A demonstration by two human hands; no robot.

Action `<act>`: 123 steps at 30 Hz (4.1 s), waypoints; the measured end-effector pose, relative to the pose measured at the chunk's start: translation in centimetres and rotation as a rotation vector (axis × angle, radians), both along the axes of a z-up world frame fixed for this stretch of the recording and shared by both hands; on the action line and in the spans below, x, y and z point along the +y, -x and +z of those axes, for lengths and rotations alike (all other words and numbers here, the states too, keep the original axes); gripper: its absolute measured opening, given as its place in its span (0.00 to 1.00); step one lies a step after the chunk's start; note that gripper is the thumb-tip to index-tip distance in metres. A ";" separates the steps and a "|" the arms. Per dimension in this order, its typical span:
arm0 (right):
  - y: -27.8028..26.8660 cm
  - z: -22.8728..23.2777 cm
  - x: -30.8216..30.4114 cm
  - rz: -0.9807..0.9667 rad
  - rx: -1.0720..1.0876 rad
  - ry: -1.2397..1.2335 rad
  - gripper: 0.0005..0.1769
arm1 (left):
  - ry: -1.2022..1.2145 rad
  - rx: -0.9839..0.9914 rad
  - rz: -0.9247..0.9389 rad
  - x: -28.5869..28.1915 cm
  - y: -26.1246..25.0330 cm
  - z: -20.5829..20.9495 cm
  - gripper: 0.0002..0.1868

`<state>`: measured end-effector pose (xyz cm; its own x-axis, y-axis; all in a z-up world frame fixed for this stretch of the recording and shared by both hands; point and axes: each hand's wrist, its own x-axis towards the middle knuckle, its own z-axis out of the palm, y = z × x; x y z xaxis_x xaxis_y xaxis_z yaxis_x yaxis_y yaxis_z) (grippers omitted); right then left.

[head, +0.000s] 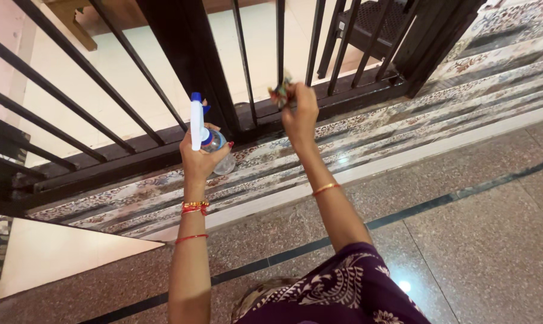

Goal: The person cleans the metal bars of a gate by spraying them with a liquid and wiping them with a cloth.

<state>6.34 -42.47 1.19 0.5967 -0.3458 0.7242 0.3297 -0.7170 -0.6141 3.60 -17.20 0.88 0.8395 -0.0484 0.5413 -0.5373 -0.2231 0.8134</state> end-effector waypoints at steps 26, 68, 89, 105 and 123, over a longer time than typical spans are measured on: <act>-1.1 10.0 0.1 0.238 -0.249 -0.121 0.20 | 0.015 0.023 0.010 -0.2 0.1 -0.1 0.21; -0.2 1.4 1.6 0.035 0.007 -0.070 0.18 | 0.079 0.006 -0.054 0.0 -0.3 -0.6 0.22; -1.8 0.7 1.8 -0.077 -0.120 -0.010 0.30 | -0.006 0.010 0.003 0.2 0.1 -0.1 0.21; -0.5 2.0 2.9 0.017 -0.190 -0.239 0.27 | 0.056 0.029 -0.049 0.4 -0.1 -0.7 0.24; 2.1 -3.7 3.9 -0.017 -0.052 -0.248 0.24 | 0.052 0.072 -0.067 1.7 -0.4 -3.0 0.33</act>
